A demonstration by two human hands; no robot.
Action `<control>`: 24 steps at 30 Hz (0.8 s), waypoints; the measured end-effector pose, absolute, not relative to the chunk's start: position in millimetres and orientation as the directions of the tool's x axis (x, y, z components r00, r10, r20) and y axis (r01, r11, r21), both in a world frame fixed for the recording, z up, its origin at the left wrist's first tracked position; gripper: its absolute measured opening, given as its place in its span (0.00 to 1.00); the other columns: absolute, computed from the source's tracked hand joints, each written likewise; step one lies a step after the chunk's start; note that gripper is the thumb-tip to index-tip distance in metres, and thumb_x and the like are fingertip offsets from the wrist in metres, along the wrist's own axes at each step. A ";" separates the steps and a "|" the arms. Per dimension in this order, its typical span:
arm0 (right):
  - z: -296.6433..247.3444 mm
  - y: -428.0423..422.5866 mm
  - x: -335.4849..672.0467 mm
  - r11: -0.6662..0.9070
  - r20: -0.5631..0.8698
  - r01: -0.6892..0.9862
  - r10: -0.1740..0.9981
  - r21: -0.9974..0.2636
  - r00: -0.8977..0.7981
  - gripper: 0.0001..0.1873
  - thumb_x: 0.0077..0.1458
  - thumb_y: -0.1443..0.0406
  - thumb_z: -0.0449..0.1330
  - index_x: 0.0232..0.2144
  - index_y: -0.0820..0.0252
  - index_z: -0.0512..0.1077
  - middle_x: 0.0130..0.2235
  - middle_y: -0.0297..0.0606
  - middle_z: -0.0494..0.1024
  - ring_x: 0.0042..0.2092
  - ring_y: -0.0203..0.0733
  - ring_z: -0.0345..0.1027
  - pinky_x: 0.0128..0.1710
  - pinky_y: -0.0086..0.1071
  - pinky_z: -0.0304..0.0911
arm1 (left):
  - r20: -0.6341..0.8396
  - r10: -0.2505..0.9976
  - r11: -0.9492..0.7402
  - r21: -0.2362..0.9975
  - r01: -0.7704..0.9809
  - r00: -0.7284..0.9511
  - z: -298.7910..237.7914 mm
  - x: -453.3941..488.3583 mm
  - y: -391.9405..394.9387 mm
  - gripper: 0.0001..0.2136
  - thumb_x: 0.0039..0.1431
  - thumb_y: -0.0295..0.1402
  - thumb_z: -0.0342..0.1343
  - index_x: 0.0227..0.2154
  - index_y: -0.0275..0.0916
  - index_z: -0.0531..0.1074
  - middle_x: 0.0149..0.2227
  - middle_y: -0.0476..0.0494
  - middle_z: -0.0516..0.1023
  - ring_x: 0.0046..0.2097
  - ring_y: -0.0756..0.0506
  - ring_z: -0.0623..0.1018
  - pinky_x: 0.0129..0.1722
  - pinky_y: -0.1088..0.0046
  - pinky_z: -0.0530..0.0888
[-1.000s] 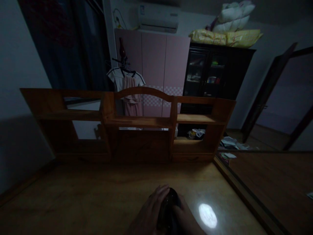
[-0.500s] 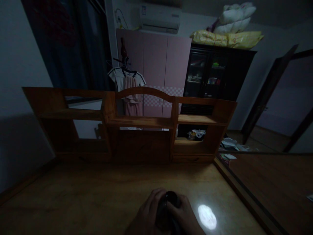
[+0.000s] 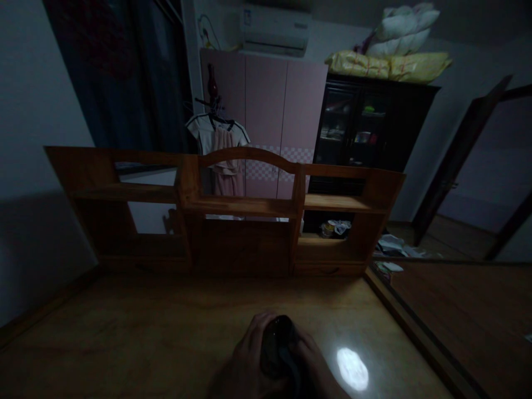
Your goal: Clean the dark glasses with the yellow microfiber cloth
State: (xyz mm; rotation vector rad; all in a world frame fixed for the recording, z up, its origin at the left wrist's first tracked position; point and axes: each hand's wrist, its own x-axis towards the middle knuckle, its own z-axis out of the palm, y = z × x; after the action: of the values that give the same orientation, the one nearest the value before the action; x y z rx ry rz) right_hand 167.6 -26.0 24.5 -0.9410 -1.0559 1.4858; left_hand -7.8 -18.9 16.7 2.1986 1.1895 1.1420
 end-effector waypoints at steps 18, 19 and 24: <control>-8.1 -18.9 177.7 0.102 0.109 0.180 0.994 -0.978 0.028 0.16 0.49 0.51 0.64 0.34 0.54 0.79 0.32 0.38 0.80 0.38 0.49 0.70 0.40 0.34 0.66 | 0.550 0.687 -0.723 0.456 0.519 0.474 11.0 -7.4 -18.9 0.42 0.44 0.41 0.69 0.61 0.43 0.54 0.58 0.35 0.67 0.57 0.35 0.70 0.56 0.58 0.72; -6.9 -19.0 178.6 0.113 0.115 0.179 0.993 -0.977 0.002 0.15 0.50 0.50 0.64 0.33 0.53 0.79 0.32 0.37 0.80 0.36 0.48 0.70 0.39 0.33 0.66 | 0.535 0.700 -0.712 0.476 0.516 0.473 11.9 -7.3 -19.7 0.42 0.44 0.41 0.69 0.61 0.43 0.53 0.58 0.35 0.66 0.58 0.35 0.70 0.56 0.57 0.72; 8.2 -21.7 175.5 0.178 0.178 0.134 0.984 -0.975 -0.011 0.16 0.52 0.52 0.63 0.39 0.52 0.78 0.38 0.38 0.80 0.40 0.49 0.71 0.40 0.33 0.65 | 0.482 0.762 -0.648 0.562 0.515 0.432 12.8 -7.9 -19.6 0.42 0.44 0.37 0.69 0.61 0.44 0.52 0.59 0.36 0.64 0.59 0.35 0.68 0.58 0.54 0.70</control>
State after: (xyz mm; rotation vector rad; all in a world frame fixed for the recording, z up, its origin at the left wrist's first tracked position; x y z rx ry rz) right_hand 175.5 -21.7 8.2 -1.1707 -1.3860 1.0075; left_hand -7.9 -19.6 12.8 2.3597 1.0948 1.0483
